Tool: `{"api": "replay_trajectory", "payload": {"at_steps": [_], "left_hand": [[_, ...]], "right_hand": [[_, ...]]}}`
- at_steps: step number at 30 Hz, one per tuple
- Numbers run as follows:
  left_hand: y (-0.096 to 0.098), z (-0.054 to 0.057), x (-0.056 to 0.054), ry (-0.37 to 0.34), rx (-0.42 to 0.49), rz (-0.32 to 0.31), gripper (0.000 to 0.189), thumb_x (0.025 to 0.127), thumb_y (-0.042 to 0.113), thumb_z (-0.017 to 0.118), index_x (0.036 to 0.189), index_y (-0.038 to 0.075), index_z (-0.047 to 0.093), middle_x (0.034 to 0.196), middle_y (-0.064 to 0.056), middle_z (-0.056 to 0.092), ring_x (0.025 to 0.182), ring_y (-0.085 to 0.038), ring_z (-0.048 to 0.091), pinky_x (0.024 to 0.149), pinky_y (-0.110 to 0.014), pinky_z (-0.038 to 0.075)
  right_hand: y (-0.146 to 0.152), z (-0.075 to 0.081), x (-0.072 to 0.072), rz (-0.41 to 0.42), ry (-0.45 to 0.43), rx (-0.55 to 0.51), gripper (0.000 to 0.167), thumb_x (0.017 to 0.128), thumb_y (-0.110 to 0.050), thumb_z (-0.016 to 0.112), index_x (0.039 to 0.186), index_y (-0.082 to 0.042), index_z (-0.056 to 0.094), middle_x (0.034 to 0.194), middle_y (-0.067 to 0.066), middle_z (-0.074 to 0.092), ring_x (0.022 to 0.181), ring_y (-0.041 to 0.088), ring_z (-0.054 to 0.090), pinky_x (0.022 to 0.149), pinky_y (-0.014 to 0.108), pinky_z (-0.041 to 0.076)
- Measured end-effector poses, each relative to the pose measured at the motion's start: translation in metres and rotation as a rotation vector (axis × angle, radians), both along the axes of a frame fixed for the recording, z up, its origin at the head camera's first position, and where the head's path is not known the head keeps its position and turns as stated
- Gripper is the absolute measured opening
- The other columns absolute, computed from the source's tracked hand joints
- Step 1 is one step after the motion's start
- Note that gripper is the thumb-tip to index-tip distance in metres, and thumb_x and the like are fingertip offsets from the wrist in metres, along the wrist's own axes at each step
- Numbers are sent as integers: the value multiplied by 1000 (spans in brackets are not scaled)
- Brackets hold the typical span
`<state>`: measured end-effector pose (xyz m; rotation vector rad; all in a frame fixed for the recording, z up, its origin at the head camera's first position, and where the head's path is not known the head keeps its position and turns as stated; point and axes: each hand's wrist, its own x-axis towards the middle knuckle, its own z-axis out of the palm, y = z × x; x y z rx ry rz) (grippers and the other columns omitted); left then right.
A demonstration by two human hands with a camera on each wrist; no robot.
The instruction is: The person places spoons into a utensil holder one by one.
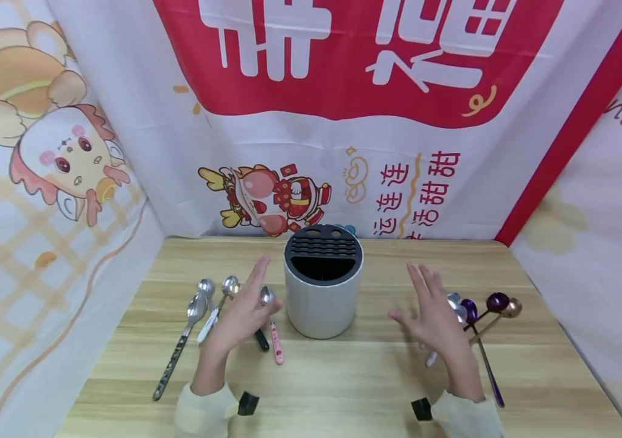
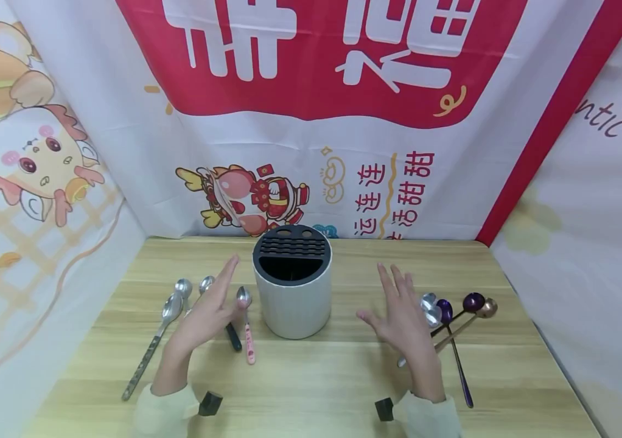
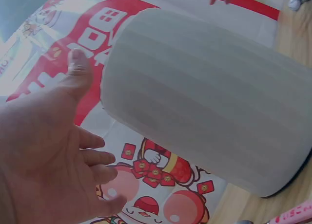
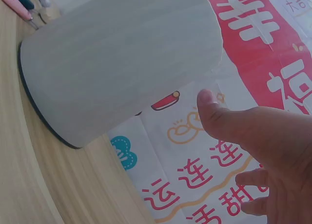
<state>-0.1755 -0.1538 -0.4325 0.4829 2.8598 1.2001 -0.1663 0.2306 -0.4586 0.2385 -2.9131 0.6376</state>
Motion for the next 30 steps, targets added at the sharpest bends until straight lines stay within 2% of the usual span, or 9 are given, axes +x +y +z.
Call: {"api": "replay_trajectory", "payload": {"at_steps": [4, 8, 10, 14, 18, 21, 25, 28, 30], "left_hand": [[-1, 7, -5, 14, 186, -77, 83, 98, 63, 39, 162, 19, 7, 168, -13, 10, 152, -42, 20, 121, -59, 22], [5, 17, -16, 4, 299, -146, 68, 105, 51, 34, 161, 19, 11, 167, -13, 17, 150, -40, 27, 121, -55, 26], [8, 21, -21, -12, 333, -163, 64, 107, 45, 33, 161, 19, 12, 167, -13, 18, 152, -35, 25, 122, -53, 25], [12, 26, -29, -34, 366, -146, 59, 108, 37, 35, 161, 20, 14, 167, -8, 18, 154, -27, 21, 122, -50, 27], [20, 27, -36, -40, 372, -105, 58, 108, 33, 39, 161, 21, 17, 168, -3, 17, 155, -25, 19, 121, -49, 29], [25, 25, -40, -45, 358, -84, 60, 107, 35, 43, 160, 21, 19, 167, -2, 19, 154, -25, 21, 119, -48, 33], [30, 23, -44, -54, 360, -61, 63, 104, 39, 49, 159, 24, 23, 166, -5, 24, 153, -28, 25, 117, -49, 35], [32, 24, -45, -60, 353, -42, 63, 103, 41, 50, 159, 25, 26, 165, -6, 28, 151, -30, 30, 117, -50, 36], [33, 25, -45, -61, 349, -37, 63, 103, 40, 51, 159, 25, 26, 164, -9, 28, 150, -31, 31, 117, -50, 36]], "right_hand": [[6, 3, 2, 34, 15, -102, 97, 90, -46, 70, 162, -17, 11, 161, 28, 24, 141, 55, 32, 106, 72, 36], [25, 8, 3, 87, 45, -205, 83, 94, -28, 69, 160, -11, 21, 154, 30, 36, 132, 53, 45, 98, 65, 48], [36, 10, 1, 123, 49, -236, 78, 95, -23, 67, 159, -11, 24, 151, 29, 41, 130, 50, 49, 94, 63, 51], [55, 11, -2, 158, 57, -250, 71, 96, -19, 67, 156, -10, 30, 146, 29, 48, 124, 48, 55, 90, 61, 54], [79, 10, -4, 137, 64, -225, 66, 94, -15, 67, 151, -2, 38, 141, 31, 52, 119, 50, 58, 87, 59, 55], [97, 0, -8, 101, 35, -181, 62, 94, -14, 67, 148, 2, 41, 138, 32, 53, 118, 50, 58, 84, 57, 57], [121, -13, -18, 42, -44, -136, 58, 93, -13, 68, 143, 6, 45, 134, 35, 55, 117, 52, 57, 88, 61, 54], [132, -22, -25, 13, -97, -103, 53, 91, -13, 70, 136, 8, 52, 126, 35, 59, 110, 52, 60, 87, 63, 52], [136, -30, -28, 12, -118, -75, 50, 88, -14, 72, 129, 10, 56, 118, 34, 62, 102, 49, 63, 82, 59, 54]]}}
